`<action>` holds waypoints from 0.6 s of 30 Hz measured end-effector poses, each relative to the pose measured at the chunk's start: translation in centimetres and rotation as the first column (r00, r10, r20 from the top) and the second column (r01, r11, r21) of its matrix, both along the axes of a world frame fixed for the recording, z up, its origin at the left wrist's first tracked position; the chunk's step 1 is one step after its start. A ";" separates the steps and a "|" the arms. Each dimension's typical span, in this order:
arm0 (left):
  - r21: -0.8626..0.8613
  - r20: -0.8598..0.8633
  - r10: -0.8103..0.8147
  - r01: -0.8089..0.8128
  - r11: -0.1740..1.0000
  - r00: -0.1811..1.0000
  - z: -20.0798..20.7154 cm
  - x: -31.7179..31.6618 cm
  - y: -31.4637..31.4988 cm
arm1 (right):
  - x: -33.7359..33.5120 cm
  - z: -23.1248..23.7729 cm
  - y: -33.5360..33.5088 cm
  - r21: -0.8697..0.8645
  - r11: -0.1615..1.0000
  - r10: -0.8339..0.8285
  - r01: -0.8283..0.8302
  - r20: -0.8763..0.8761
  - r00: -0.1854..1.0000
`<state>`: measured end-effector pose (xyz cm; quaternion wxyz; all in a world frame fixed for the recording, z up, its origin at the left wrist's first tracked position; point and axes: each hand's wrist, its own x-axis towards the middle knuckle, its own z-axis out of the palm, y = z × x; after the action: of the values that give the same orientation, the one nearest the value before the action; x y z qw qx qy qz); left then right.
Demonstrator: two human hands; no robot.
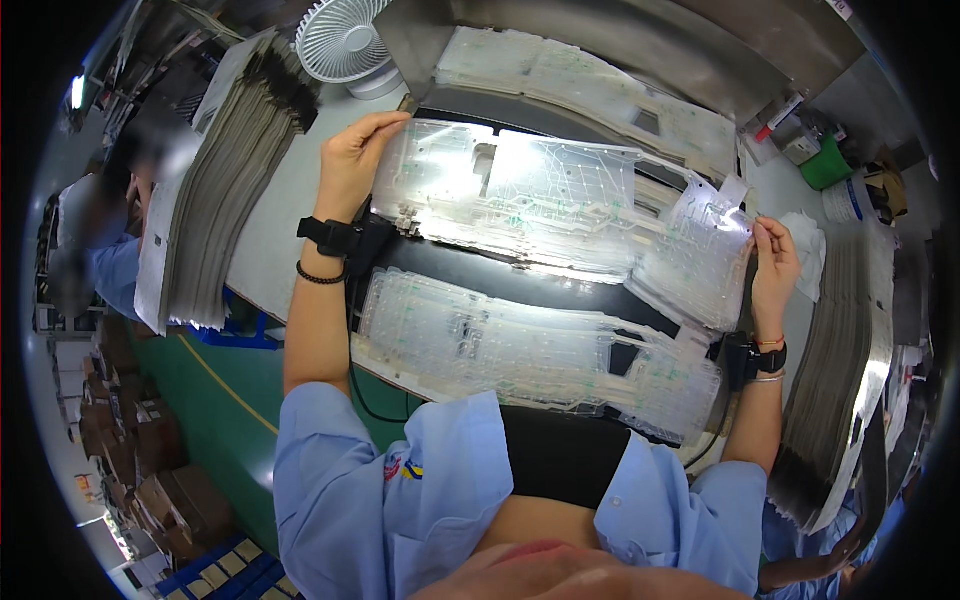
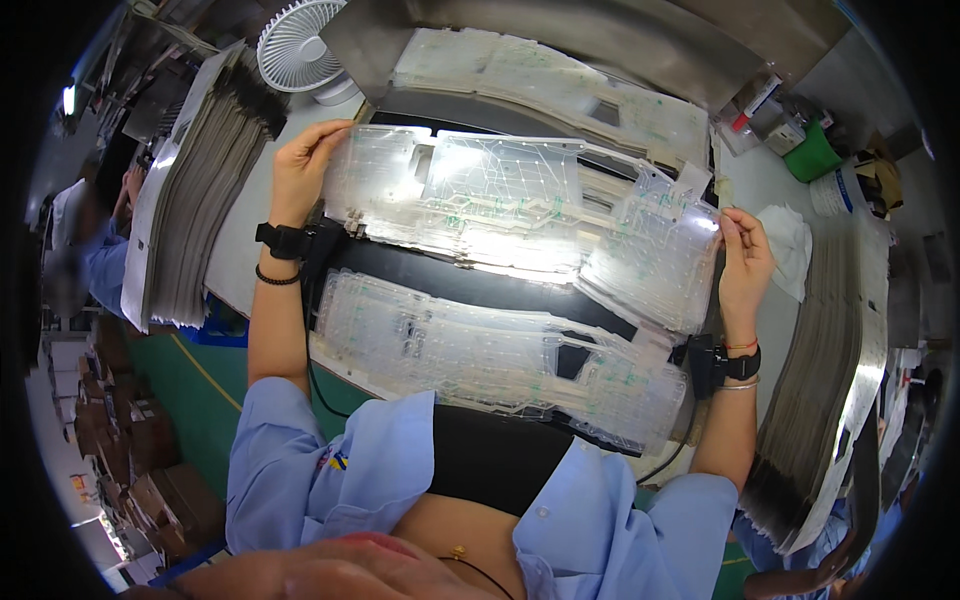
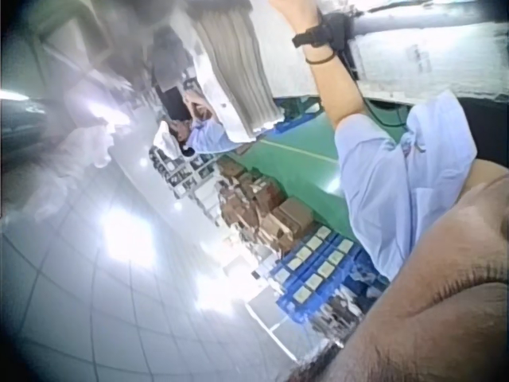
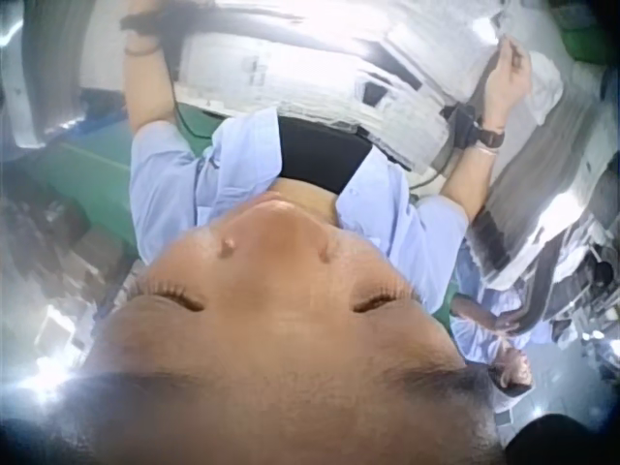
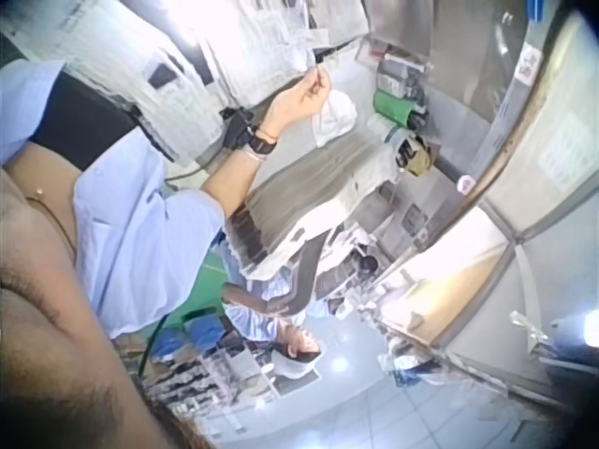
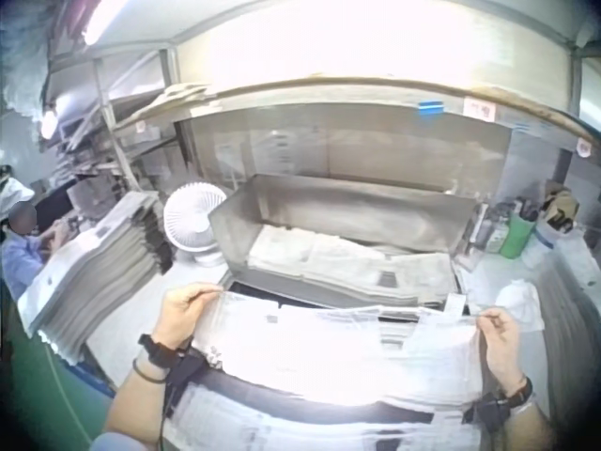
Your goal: The recorder is inspecting and sorting thin, transparent computer keyboard membrane sheets at a workstation.
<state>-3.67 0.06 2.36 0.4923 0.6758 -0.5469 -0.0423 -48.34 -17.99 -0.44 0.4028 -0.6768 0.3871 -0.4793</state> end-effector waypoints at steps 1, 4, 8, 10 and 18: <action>-0.078 0.132 0.014 -0.004 0.997 0.991 0.1 0.1 -0.1 | 0.1 0.0 0.0 0.014 1.000 -0.002 0.002 0.001 1.000; -0.148 0.267 0.031 0.009 0.989 0.963 0.0 0.8 0.1 | -0.3 -0.8 -0.5 0.010 0.999 0.052 -0.052 -0.035 0.998; 0.112 -0.209 -0.032 0.056 0.992 0.977 -0.3 0.0 0.7 | -0.6 -0.6 -0.9 -0.074 0.996 -0.048 0.043 -0.069 0.996; 0.096 -0.207 -0.073 0.094 0.991 0.976 0.1 -1.0 0.5 | -1.4 -0.7 -1.0 0.039 0.992 -0.114 0.118 -0.081 0.990; 0.093 -0.652 -0.250 0.403 0.910 0.716 0.8 1.0 1.3 | -2.7 -0.4 -1.8 0.148 0.985 0.086 -0.088 0.018 0.996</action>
<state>-2.70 1.32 3.13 0.5492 0.5664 -0.4541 -0.4140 -51.02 -19.84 -0.85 0.4749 -0.6585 0.3895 -0.4349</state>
